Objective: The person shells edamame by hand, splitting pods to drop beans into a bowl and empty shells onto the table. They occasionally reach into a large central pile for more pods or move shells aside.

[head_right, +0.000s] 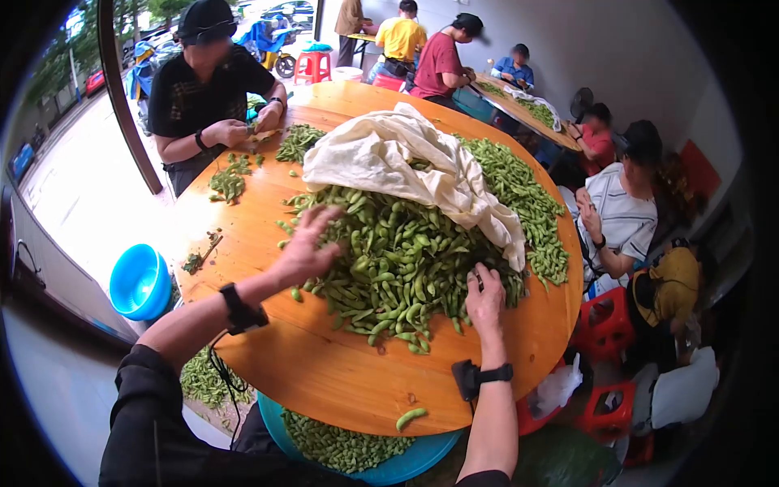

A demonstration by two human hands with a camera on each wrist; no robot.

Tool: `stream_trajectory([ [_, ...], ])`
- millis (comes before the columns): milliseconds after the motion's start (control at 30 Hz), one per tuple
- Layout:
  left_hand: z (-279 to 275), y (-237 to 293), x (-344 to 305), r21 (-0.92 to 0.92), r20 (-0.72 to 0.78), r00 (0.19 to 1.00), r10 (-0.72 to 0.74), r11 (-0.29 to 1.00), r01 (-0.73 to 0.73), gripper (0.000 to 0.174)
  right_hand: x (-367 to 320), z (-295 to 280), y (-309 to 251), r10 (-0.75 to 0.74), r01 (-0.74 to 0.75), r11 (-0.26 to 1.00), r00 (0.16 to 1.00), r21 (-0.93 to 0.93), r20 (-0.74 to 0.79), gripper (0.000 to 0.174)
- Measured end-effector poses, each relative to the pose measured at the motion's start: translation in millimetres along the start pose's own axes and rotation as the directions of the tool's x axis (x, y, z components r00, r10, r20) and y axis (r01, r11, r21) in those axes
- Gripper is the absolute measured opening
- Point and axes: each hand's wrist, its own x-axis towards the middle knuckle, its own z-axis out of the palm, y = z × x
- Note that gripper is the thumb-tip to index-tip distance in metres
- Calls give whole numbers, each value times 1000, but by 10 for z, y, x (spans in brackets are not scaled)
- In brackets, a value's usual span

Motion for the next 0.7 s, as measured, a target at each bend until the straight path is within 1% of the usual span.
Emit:
stream_trajectory([
  [33, 127, 28, -53, 107, 52, 997, 57, 992, -63, 61, -65, 27, -92, -50, 50, 999, 999, -10, -8, 28],
  [67, 223, 128, -116, 223, 41, 990, 133, 965, -138, 60, -134, 19, -206, -54, 54, 999, 999, -4, -2, 28],
  [100, 233, 220, -157, 227, 127, 985, 114, 964, -140, 59, -204, -18, -328, -56, 55, 998, 998, 13, 36, 28],
  [133, 274, 280, -214, 221, 127, 979, 162, 957, -187, 59, -271, -43, -421, -56, 54, 998, 996, 27, 73, 28],
  [167, 303, 303, -252, 211, 132, 976, 174, 957, -199, 60, -326, -48, -480, -100, 97, 994, 992, 43, 71, 27],
  [200, 321, 317, -285, 200, 134, 973, 188, 957, -212, 60, -379, -74, -584, -102, 99, 994, 992, 43, 75, 27],
  [267, 302, 392, -343, 187, 185, 963, 196, 955, -230, 63, -457, -105, -793, -175, 169, 983, 980, 70, 99, 27],
  [300, 312, 432, -395, 232, 189, 952, 240, 931, -281, 63, -485, -79, -832, -233, 227, 971, 967, 68, 101, 26],
  [333, 325, 472, -455, 275, 197, 939, 282, 903, -329, 63, -511, -72, -877, -234, 227, 971, 967, 72, 102, 26],
  [367, 330, 502, -505, 269, 222, 931, 291, 899, -346, 64, -539, -91, -928, -293, 286, 955, 949, 81, 111, 26],
  [400, 315, 545, -540, 247, 198, 914, 355, 884, -397, 63, -558, -124, -977, -353, 344, 935, 928, 91, 120, 26],
  [433, 293, 560, -541, 194, 231, 884, 407, 871, -452, 60, -584, -171, -1013, -390, 374, 917, 913, 136, 120, 26],
  [467, 268, 577, -544, 140, 261, 850, 459, 853, -503, 58, -619, -242, -1050, -393, 376, 916, 912, 141, 121, 26],
  [500, 244, 632, -578, 115, 268, 817, 511, 825, -554, 51, -659, -331, -1083, -376, 347, 922, 909, 173, 180, 26],
  [533, 230, 668, -611, 100, 293, 812, 505, 828, -551, 48, -707, -419, -1107, -360, 317, 927, 901, 201, 240, 26],
  [600, 164, 694, -603, 5, 269, 820, 505, 851, -526, 43, -856, -597, -1094, -363, 318, 924, 903, 212, 228, 26],
  [667, 61, 596, -539, -73, 195, 854, 482, 876, -477, 37, -1086, -791, -1004, -162, 137, 984, 956, 114, 247, 26],
  [700, 17, 512, -503, -46, 107, 872, 478, 878, -476, 34, -1228, -868, -976, -161, 136, 984, 956, 116, 247, 26],
])
